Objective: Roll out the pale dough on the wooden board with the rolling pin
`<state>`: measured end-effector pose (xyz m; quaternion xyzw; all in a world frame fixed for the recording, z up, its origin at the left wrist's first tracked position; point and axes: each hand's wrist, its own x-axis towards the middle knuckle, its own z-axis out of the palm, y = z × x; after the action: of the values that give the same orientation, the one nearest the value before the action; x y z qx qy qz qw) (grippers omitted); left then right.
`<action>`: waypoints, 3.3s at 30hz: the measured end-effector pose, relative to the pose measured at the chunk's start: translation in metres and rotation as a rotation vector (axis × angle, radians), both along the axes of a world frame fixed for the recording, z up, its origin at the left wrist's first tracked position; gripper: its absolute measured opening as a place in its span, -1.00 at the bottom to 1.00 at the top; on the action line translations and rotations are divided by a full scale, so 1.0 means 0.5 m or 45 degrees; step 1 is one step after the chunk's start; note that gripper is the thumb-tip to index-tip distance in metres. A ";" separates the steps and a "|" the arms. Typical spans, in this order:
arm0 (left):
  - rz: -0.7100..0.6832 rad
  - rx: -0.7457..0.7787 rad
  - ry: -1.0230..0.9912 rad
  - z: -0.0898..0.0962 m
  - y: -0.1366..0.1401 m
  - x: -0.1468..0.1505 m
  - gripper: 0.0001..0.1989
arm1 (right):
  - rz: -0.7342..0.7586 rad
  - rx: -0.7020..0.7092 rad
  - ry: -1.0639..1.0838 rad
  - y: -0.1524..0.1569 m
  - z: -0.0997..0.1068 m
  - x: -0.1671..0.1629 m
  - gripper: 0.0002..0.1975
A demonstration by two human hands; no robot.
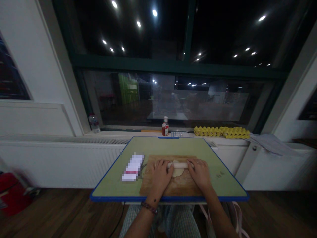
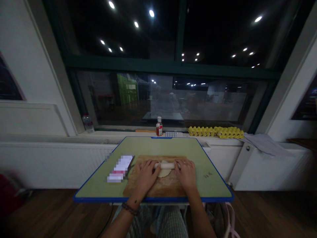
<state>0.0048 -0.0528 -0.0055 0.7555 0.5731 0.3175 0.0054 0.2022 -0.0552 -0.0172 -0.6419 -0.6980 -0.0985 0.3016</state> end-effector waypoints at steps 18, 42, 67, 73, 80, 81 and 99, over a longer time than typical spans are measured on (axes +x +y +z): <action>0.052 -0.022 -0.031 0.015 0.002 0.001 -0.66 | -0.115 -0.143 0.025 0.000 0.001 0.004 -0.58; -0.054 0.107 0.075 -0.001 0.011 0.005 -0.71 | -0.093 -0.078 -0.222 -0.004 0.008 -0.001 -0.61; -0.146 -0.234 0.498 0.035 0.132 0.004 -0.57 | -0.093 -0.751 -0.289 0.111 0.052 0.012 -0.44; -0.170 -0.199 0.476 0.039 0.089 -0.005 -0.52 | -0.108 -0.576 -0.239 0.084 0.040 0.005 -0.46; -0.264 -0.252 0.484 0.043 0.007 -0.022 -0.40 | -0.054 -0.402 -0.155 0.018 0.013 0.005 -0.46; -0.261 -0.257 0.472 0.042 0.000 -0.023 -0.39 | -0.055 -0.394 -0.156 0.012 0.010 0.005 -0.46; -0.160 -0.383 0.452 0.026 0.146 -0.008 -0.40 | -0.136 -0.665 -0.326 0.144 0.072 -0.018 -0.48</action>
<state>0.0009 0.0201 0.0073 0.8242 0.5579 0.0899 0.0368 0.1932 0.0170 0.0190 -0.7160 -0.6973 -0.0115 0.0303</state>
